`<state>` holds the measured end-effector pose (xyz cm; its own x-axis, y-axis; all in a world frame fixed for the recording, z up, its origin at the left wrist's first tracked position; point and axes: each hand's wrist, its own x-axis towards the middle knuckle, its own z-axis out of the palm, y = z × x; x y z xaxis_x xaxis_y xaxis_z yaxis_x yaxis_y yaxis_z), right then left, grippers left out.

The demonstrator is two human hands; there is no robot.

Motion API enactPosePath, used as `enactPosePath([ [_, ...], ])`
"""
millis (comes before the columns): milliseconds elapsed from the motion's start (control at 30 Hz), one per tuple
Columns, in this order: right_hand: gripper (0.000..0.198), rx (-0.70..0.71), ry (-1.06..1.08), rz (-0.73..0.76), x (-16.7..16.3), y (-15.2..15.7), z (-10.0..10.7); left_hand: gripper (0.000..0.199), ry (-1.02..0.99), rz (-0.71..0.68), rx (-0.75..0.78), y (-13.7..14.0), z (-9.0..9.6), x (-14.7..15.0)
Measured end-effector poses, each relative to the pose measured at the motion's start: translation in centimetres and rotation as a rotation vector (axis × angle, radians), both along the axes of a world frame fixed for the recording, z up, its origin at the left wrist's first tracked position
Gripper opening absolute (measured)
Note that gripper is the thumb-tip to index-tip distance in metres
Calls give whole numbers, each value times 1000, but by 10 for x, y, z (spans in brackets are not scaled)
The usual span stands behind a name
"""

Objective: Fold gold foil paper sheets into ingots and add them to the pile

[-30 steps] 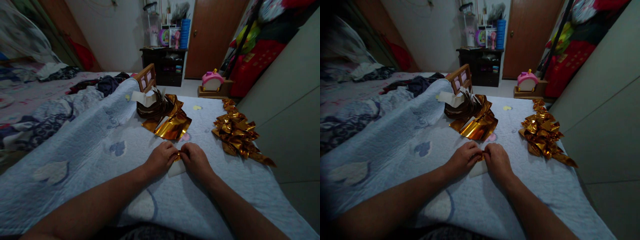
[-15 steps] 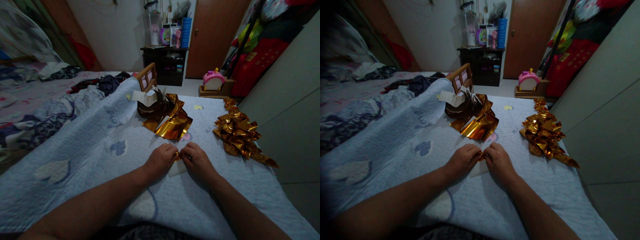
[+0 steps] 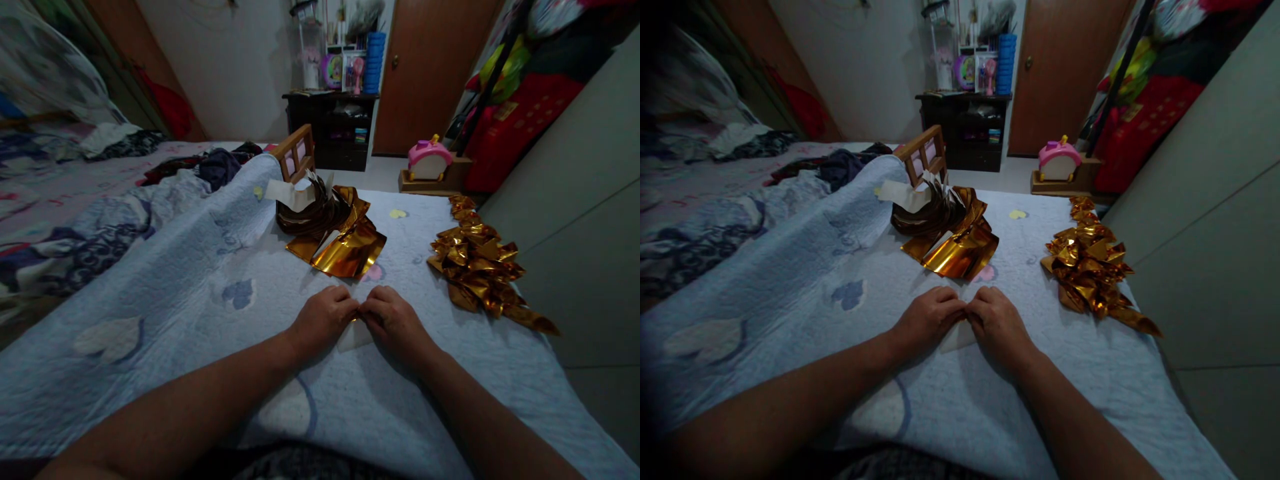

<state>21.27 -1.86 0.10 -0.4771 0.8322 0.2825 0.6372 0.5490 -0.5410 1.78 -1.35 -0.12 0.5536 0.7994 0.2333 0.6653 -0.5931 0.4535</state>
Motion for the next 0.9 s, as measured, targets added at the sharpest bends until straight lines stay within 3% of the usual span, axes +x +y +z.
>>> enactPosePath([
  [700,17,64,-104,43,0,-2,3,20,167,-10,120,-2,0,1],
  [900,19,22,-108,83,2,-2,6,18,237,-37,196,-4,1,1],
])
